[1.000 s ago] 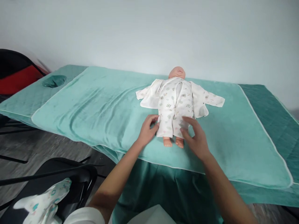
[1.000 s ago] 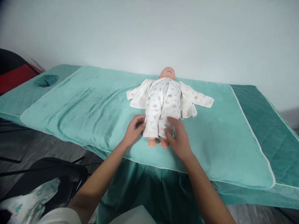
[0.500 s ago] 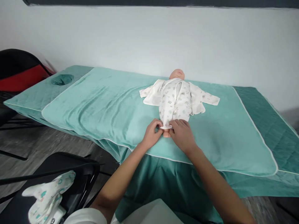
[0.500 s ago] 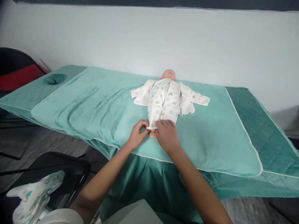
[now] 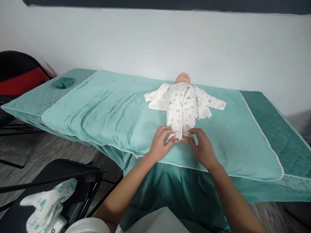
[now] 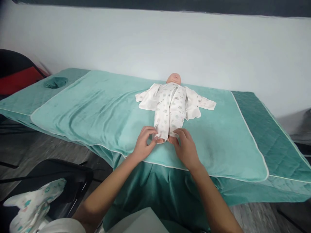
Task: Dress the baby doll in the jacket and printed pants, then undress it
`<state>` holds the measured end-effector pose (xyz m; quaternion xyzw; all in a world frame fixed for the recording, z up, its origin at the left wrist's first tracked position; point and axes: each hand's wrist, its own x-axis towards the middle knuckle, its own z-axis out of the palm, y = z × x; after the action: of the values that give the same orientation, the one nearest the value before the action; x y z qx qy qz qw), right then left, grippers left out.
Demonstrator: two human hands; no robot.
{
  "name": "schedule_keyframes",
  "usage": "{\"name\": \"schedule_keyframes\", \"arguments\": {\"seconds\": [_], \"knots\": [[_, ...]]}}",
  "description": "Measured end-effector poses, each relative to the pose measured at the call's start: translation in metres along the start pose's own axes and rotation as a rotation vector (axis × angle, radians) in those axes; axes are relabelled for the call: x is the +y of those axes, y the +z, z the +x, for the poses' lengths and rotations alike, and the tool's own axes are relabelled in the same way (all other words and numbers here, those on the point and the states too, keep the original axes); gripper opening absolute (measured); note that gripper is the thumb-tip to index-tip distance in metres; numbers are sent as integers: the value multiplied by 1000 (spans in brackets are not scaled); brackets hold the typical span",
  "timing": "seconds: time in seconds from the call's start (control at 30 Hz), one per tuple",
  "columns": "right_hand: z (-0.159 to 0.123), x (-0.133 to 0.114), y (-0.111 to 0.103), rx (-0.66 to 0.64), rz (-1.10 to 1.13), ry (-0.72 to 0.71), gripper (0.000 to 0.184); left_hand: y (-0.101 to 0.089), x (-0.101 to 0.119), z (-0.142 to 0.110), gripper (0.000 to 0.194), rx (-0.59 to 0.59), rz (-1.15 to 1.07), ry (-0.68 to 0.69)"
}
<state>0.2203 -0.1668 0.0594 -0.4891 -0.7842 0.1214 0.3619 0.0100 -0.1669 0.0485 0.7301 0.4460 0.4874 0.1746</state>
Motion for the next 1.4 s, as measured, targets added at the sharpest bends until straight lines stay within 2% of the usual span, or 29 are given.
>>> {"name": "schedule_keyframes", "arguments": {"seconds": [0.07,0.13,0.27,0.37,0.47,0.57,0.67,0.77,0.9,1.03,1.1,1.13,1.2,1.27,1.33,1.4], "knots": [[-6,14,7,35,-89,63,32,7,7,8,16,-61,96,39],[-10,24,15,19,-158,84,33,15,11,15,20,-132,196,53],[-6,30,23,37,-147,68,16,23,14,25,22,-267,349,18],[3,22,15,98,47,84,7,26,19,30,22,-303,355,-18],[11,8,1,157,195,72,6,30,27,34,19,-309,346,-62],[14,-3,-11,158,177,16,8,34,31,39,10,-294,367,-114],[11,-4,-16,122,152,-8,7,34,27,41,5,-283,330,-114],[2,4,-16,69,142,-2,7,29,21,36,12,-265,266,-58],[-13,12,-16,-20,128,-26,9,21,24,20,15,-304,290,126],[-18,19,-22,-189,144,-40,7,11,26,12,18,-367,319,271],[-14,28,-26,-277,195,-36,4,6,17,15,16,-312,216,267],[-10,34,-28,-289,213,-24,6,5,8,18,16,-244,151,237],[1,51,-27,-208,184,7,10,3,-16,28,18,-74,79,130],[17,70,-20,-41,53,12,11,3,-46,41,22,39,163,5],[35,89,-9,78,-126,-23,20,6,-72,55,31,11,313,-48],[53,104,3,71,-258,-78,34,11,-91,70,39,-57,451,-61]]}}
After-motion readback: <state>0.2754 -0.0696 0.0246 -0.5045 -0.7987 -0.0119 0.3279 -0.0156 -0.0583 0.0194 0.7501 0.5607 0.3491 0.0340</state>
